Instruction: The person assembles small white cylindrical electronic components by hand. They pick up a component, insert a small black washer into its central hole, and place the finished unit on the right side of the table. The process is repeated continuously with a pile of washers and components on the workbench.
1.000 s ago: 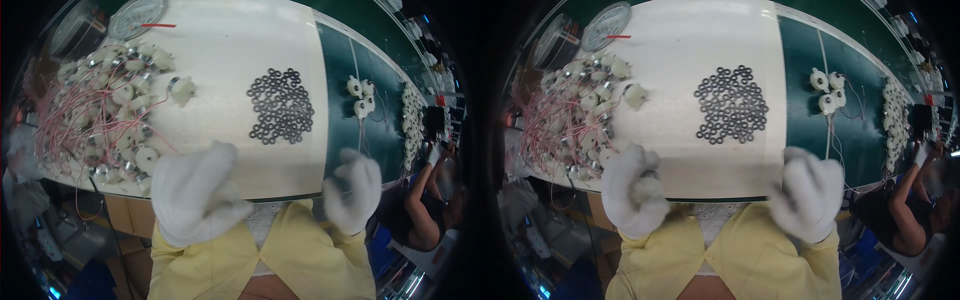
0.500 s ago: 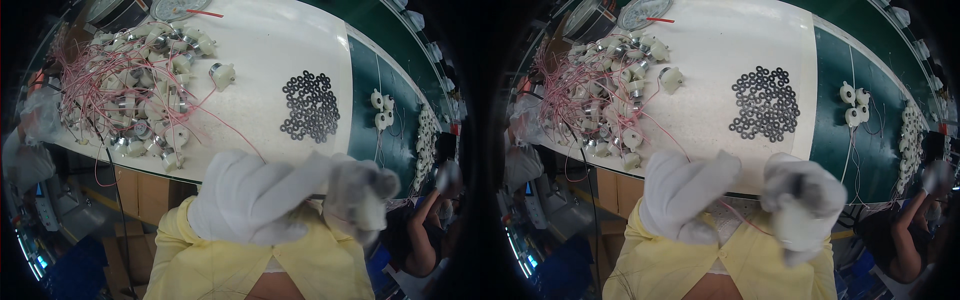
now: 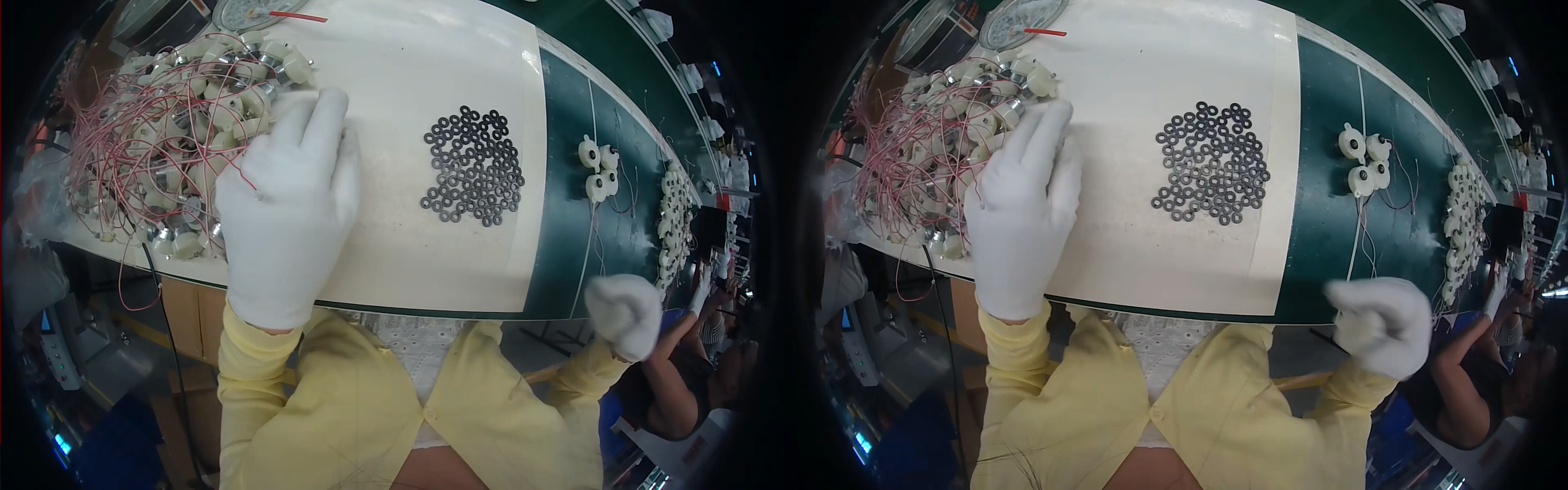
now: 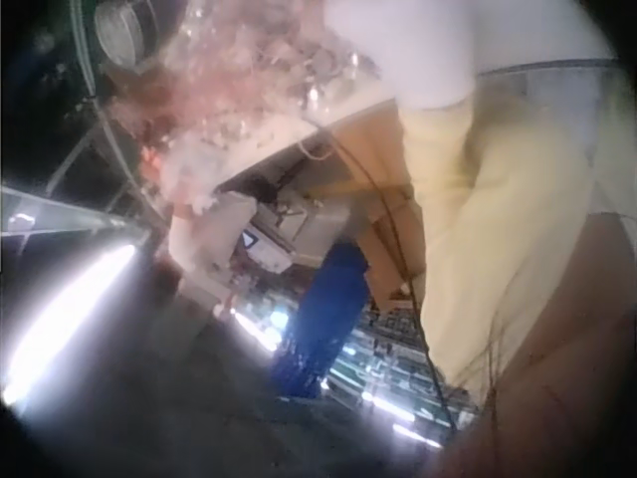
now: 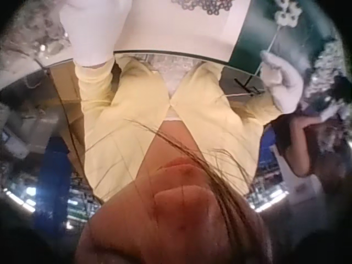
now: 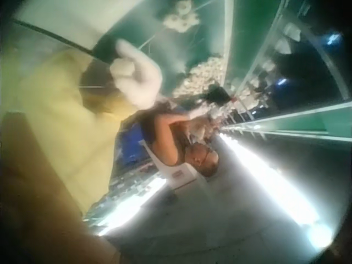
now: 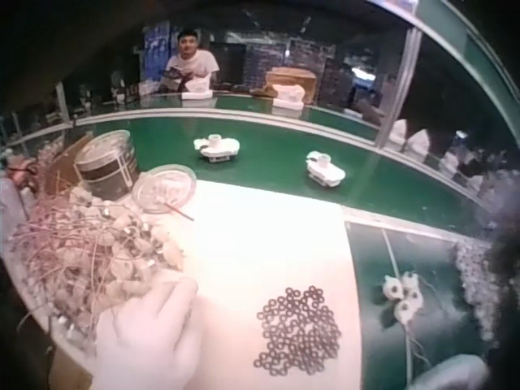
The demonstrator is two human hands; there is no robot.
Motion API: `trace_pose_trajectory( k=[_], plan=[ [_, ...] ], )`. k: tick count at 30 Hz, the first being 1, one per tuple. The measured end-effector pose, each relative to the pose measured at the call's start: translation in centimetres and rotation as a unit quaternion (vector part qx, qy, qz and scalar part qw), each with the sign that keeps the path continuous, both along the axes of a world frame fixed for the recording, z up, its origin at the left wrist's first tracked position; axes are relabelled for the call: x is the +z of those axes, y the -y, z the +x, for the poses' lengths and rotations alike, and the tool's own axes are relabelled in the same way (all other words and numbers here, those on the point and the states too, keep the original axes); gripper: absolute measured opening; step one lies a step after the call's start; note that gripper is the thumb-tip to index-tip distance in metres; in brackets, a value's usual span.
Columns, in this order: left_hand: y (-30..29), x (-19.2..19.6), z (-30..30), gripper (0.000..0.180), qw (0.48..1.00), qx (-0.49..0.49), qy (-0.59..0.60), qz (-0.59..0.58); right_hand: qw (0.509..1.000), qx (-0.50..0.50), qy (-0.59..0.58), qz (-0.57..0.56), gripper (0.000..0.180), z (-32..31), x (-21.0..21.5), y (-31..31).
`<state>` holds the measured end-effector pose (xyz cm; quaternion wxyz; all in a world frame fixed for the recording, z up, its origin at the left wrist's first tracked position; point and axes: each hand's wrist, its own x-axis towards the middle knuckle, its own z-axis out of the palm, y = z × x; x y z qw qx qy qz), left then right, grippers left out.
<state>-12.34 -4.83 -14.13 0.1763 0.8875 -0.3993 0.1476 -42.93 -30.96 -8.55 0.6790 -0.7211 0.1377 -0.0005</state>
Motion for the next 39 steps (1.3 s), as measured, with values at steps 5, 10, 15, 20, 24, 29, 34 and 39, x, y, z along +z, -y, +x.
trace_pose_trajectory(
  k=[5,10,15,20,24,29,34,39],
  plan=[
    [-0.4,-0.4,-0.1,0.032,0.993,0.005,0.063,0.104,0.901,-0.013,-0.115,-0.417,0.045,6.6,-3.1,-4.2],
    [-1.4,0.3,-2.3,0.041,0.991,-0.097,-0.094,-0.023,0.825,-0.009,-0.050,-0.563,0.041,7.3,-4.1,-3.7],
    [-3.0,-2.3,-3.1,0.050,0.995,-0.083,-0.008,-0.054,0.966,-0.132,-0.067,-0.212,0.037,7.3,-4.9,-3.8],
    [-2.8,-2.0,-3.7,0.055,0.997,-0.069,-0.042,-0.008,0.968,-0.114,-0.112,-0.194,0.036,7.5,-4.5,-3.3],
    [-2.8,-2.2,-3.5,0.056,0.996,-0.078,-0.050,-0.007,0.961,-0.089,-0.144,-0.221,0.036,7.9,-4.0,-3.3],
    [-2.7,-2.1,-3.4,0.055,0.995,-0.079,-0.056,-0.002,0.932,-0.056,-0.053,-0.354,0.036,8.6,-5.1,-3.3],
    [-2.8,-2.2,-3.3,0.055,0.995,-0.086,-0.048,-0.005,0.855,0.028,0.070,-0.513,0.042,10.8,-4.1,-3.0],
    [-2.8,-2.1,-3.4,0.056,0.996,-0.082,-0.038,0.002,0.825,0.077,0.066,-0.556,0.043,11.6,-3.1,-3.2]
  ],
)
